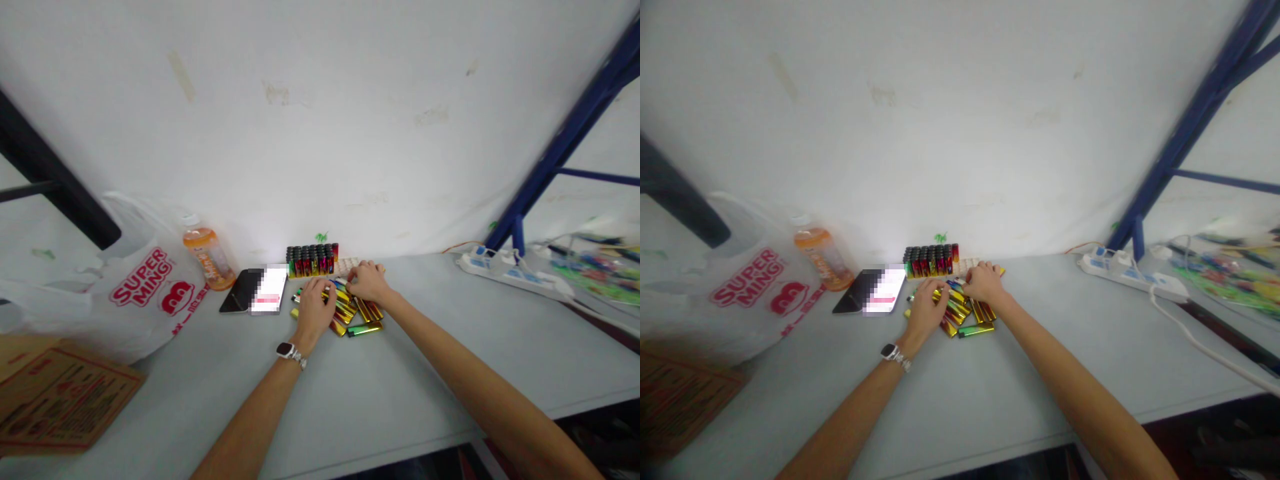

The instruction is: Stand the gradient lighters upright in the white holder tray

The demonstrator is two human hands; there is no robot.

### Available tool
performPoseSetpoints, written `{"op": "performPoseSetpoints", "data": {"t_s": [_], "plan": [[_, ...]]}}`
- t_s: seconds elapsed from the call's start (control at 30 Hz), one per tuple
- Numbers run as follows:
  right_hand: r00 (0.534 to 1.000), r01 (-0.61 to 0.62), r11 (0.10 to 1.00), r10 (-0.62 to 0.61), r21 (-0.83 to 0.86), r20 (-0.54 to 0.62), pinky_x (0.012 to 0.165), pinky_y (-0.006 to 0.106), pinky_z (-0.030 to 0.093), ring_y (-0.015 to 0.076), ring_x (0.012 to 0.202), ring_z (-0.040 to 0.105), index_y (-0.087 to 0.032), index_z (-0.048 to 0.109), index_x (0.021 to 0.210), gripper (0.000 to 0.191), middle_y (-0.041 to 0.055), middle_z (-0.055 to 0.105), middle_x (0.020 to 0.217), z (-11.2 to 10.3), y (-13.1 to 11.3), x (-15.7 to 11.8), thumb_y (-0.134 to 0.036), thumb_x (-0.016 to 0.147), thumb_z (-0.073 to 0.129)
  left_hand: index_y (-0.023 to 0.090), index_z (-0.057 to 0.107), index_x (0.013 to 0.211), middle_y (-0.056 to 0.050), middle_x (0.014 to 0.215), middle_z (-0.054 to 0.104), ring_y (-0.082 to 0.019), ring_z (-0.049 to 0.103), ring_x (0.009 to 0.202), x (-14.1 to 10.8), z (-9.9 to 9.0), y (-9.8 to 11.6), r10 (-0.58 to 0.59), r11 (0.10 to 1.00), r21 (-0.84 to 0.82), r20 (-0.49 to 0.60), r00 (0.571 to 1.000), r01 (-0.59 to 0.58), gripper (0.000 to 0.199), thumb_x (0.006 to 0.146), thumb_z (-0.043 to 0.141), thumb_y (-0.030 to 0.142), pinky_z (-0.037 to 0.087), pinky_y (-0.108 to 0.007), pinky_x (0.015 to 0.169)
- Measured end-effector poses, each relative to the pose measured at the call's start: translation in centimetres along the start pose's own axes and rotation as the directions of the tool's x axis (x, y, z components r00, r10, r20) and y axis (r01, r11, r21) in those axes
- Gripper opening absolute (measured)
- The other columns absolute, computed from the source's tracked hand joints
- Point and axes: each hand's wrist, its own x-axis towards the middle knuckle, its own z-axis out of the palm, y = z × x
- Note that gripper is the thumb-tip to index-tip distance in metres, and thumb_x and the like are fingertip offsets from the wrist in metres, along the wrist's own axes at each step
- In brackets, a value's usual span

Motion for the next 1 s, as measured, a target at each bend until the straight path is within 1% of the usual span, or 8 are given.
{"op": "performPoseSetpoints", "data": {"t_s": [0.17,0.3,0.47,0.6,0.7,0.8,0.9,1.0], "plan": [[0.987,-0.037,0.999,0.036,0.003,0.157,0.091,0.041,0.034,0.0298,0.098,0.062,-0.021,0.079,0.086,0.026,0.0115,0.074,0.092,-0.2,0.5,2.2,-0.039,0.073,0.066,0.018,0.062,0.085,-0.006,0.089,0.065,-0.021,0.059,0.090,0.0,0.2,0.5,-0.023,0.989,-0.147,-0.016,1.000,0.021,0.016,0.094,0.050,0.024,0.046,-0.035,0.085],[0.981,-0.042,0.997,0.030,0.060,0.191,0.089,0.038,0.034,0.0254,0.084,0.064,-0.019,0.076,0.077,0.024,0.0078,0.074,0.080,0.0,1.0,2.6,-0.041,0.071,0.071,0.019,0.063,0.084,-0.005,0.089,0.065,-0.020,0.060,0.090,0.0,-0.3,0.9,-0.044,0.973,-0.226,-0.047,0.998,0.033,0.023,0.097,0.047,0.030,0.046,-0.035,0.086],[0.986,0.165,0.944,-0.151,0.287,-0.071,0.084,0.034,0.034,0.0196,0.078,0.058,-0.019,0.072,0.074,0.018,0.0018,0.068,0.072,-0.4,0.9,0.7,-0.036,0.076,0.070,0.019,0.063,0.097,-0.006,0.095,0.066,-0.018,0.061,0.090,0.1,-0.5,1.3,-0.169,0.938,-0.327,-0.135,0.976,0.117,0.023,0.097,0.048,0.037,0.047,-0.031,0.081],[0.930,0.350,0.756,-0.207,0.554,-0.304,0.077,0.029,0.039,0.0171,0.077,0.055,-0.018,0.068,0.076,0.016,0.0005,0.064,0.073,-0.4,-0.8,-2.0,-0.034,0.078,0.069,0.019,0.061,0.110,-0.008,0.106,0.066,-0.018,0.062,0.095,0.1,-0.2,1.5,-0.241,0.882,-0.444,-0.137,0.961,0.158,0.029,0.091,0.058,0.040,0.049,-0.031,0.082],[0.925,0.363,0.649,-0.162,0.668,-0.345,0.073,0.028,0.042,0.0162,0.073,0.055,-0.018,0.068,0.077,0.016,0.0004,0.062,0.071,0.5,-2.3,-3.8,-0.033,0.082,0.064,0.018,0.065,0.099,-0.008,0.103,0.065,-0.019,0.062,0.094,0.0,-0.1,1.5,-0.198,0.880,-0.456,-0.099,0.975,0.133,0.025,0.089,0.060,0.040,0.050,-0.030,0.079],[0.934,0.329,0.632,-0.107,0.702,-0.342,0.073,0.028,0.043,0.0167,0.073,0.055,-0.019,0.071,0.086,0.017,0.0007,0.064,0.073,1.5,-3.1,-5.0,-0.034,0.083,0.062,0.018,0.064,0.093,-0.007,0.099,0.065,-0.019,0.062,0.093,-0.2,-0.5,1.6,-0.181,0.895,-0.429,-0.093,0.979,0.125,0.022,0.090,0.059,0.039,0.050,-0.029,0.080],[0.940,0.295,0.618,-0.048,0.729,-0.339,0.067,0.027,0.043,0.0155,0.068,0.054,-0.019,0.071,0.095,0.023,0.0012,0.065,0.073,2.1,-2.8,-5.6,-0.036,0.084,0.062,0.019,0.061,0.094,-0.004,0.092,0.067,-0.017,0.062,0.087,-0.4,-1.0,1.8,-0.199,0.894,-0.420,-0.056,0.978,0.158,0.023,0.093,0.055,0.040,0.048,-0.028,0.080],[0.941,0.271,0.570,0.015,0.776,-0.339,0.061,0.026,0.042,0.0145,0.062,0.052,-0.017,0.068,0.086,0.020,0.0007,0.061,0.067,2.5,-2.1,-5.7,-0.034,0.086,0.056,0.020,0.055,0.091,0.000,0.077,0.064,-0.014,0.060,0.073,-0.7,-1.3,2.2,-0.176,0.865,-0.473,0.026,0.984,0.167,0.025,0.096,0.048,0.043,0.046,-0.025,0.073]]}}
